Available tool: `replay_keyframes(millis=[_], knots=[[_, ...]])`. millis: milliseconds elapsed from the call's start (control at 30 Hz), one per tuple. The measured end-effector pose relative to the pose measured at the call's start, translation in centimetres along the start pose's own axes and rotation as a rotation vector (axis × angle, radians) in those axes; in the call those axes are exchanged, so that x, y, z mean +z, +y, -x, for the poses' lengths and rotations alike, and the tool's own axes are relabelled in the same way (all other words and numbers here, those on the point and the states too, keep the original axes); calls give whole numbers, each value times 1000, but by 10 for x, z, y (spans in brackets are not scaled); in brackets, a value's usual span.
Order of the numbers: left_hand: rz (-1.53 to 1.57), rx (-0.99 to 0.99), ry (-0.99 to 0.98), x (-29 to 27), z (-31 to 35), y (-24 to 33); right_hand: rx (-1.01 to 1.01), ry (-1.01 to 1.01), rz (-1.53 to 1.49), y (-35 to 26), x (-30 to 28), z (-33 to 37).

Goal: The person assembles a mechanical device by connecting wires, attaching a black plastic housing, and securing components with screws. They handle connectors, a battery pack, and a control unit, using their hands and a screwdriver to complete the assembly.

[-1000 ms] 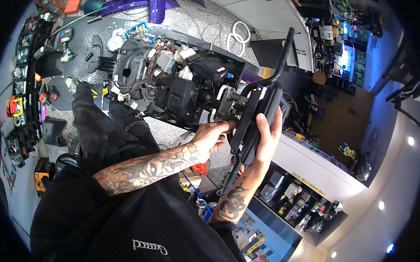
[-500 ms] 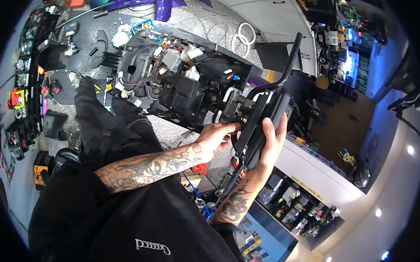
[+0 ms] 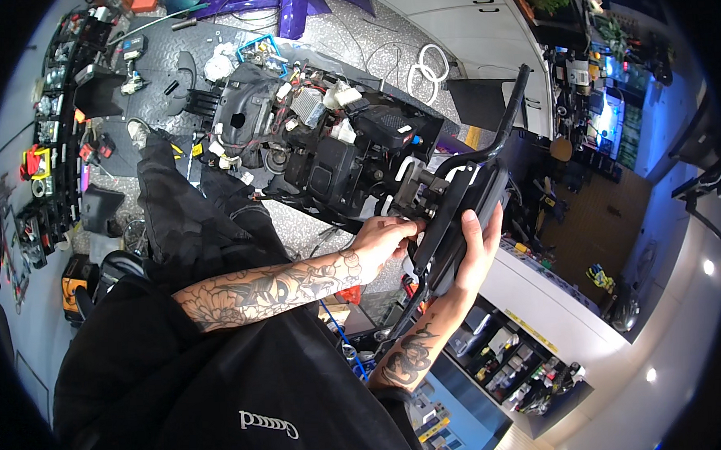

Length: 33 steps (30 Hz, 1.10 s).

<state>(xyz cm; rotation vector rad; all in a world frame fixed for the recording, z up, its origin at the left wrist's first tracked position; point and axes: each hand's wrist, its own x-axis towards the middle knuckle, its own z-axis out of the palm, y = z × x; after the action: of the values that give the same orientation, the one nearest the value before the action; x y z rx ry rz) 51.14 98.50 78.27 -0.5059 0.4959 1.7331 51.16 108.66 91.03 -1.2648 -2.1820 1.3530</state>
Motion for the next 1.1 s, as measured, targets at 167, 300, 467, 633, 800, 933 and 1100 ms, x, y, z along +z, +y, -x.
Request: replay_keyframes(millis=[167,300,467,633,800,933,1100], knots=[[12,-48,35,2,-1,-4,-1,-28,-10,1,-2,-1],[64,47,-9,0,-3,-6,3,-34,-31,0,0,0],[-12,-36,15,2,5,5,-22,-29,-13,5,-3,-4],[39,77,-1,2,2,1,-21,-51,-15,0,-2,-2],[-49,24,35,4,3,5,-15,-41,-9,3,-3,-2],[70,101,24,4,0,1,-9,-22,-15,3,0,-2],[-87,-18,25,4,1,6,-11,4,-22,-3,5,2]])
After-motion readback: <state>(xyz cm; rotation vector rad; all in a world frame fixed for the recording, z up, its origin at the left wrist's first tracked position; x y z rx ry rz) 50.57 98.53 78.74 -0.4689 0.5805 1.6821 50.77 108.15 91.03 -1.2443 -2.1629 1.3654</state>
